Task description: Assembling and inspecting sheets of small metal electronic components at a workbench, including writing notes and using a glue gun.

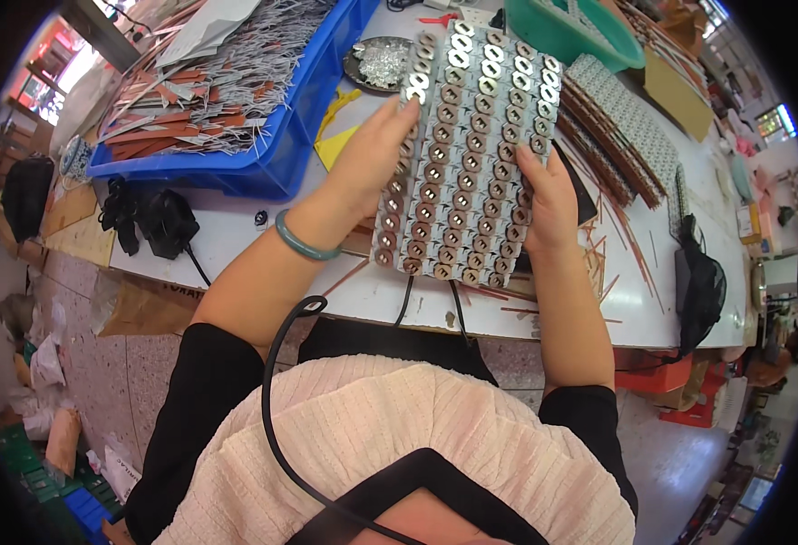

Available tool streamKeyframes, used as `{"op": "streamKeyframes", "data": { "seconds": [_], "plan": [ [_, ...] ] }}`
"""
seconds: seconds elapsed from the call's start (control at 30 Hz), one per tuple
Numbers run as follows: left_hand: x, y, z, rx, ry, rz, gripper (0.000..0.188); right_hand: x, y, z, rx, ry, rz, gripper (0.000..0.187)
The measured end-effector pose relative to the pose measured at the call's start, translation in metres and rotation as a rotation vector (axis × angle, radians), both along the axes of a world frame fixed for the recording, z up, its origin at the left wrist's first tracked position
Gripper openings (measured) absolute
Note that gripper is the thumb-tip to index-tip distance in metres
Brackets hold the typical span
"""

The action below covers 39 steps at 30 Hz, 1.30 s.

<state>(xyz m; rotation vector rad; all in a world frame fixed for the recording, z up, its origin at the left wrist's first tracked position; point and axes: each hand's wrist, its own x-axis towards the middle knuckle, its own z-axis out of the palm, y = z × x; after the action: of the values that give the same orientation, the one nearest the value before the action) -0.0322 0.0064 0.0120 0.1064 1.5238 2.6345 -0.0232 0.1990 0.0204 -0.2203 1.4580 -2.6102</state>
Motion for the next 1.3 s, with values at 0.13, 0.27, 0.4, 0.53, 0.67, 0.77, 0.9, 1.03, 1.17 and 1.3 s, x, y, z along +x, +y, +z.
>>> {"op": "streamKeyframes", "data": {
  "seconds": [0.13, 0.27, 0.4, 0.53, 0.67, 0.77, 0.9, 1.03, 1.17, 1.3],
  "plan": [
    [0.010, 0.006, 0.005, 0.181, -0.070, -0.195, 0.045, 0.001, -0.002, -0.003, 0.047, -0.005, -0.020, 0.031],
    [0.010, 0.006, 0.005, 0.119, -0.022, -0.185, 0.054, 0.001, -0.002, -0.003, 0.057, -0.025, -0.017, 0.031],
    [0.011, 0.008, 0.000, -0.004, -0.018, -0.153, 0.059, 0.001, -0.002, -0.005, 0.077, -0.009, -0.018, 0.031],
    [0.004, 0.001, -0.007, -0.062, -0.010, -0.096, 0.060, 0.003, -0.002, 0.000, 0.071, -0.010, -0.030, 0.031],
    [0.002, 0.002, -0.010, -0.161, 0.046, -0.042, 0.062, 0.000, -0.001, -0.004, 0.074, -0.026, -0.032, 0.030],
    [0.005, 0.000, -0.002, -0.218, 0.038, -0.035, 0.065, 0.000, 0.001, -0.001, 0.062, -0.078, -0.017, 0.030],
    [0.011, 0.006, 0.003, -0.141, 0.040, -0.087, 0.061, 0.001, -0.003, -0.006, 0.078, -0.038, 0.011, 0.030],
    [0.019, 0.010, 0.001, -0.047, 0.054, -0.099, 0.049, 0.005, -0.007, -0.005, 0.096, 0.043, 0.053, 0.032],
    [0.021, 0.011, 0.008, 0.015, 0.070, -0.127, 0.045, 0.011, -0.007, 0.001, 0.064, 0.088, 0.061, 0.032],
    [0.020, 0.009, 0.005, 0.004, 0.069, -0.109, 0.044, 0.009, -0.009, -0.004, 0.071, 0.108, 0.035, 0.033]
  ]
}}
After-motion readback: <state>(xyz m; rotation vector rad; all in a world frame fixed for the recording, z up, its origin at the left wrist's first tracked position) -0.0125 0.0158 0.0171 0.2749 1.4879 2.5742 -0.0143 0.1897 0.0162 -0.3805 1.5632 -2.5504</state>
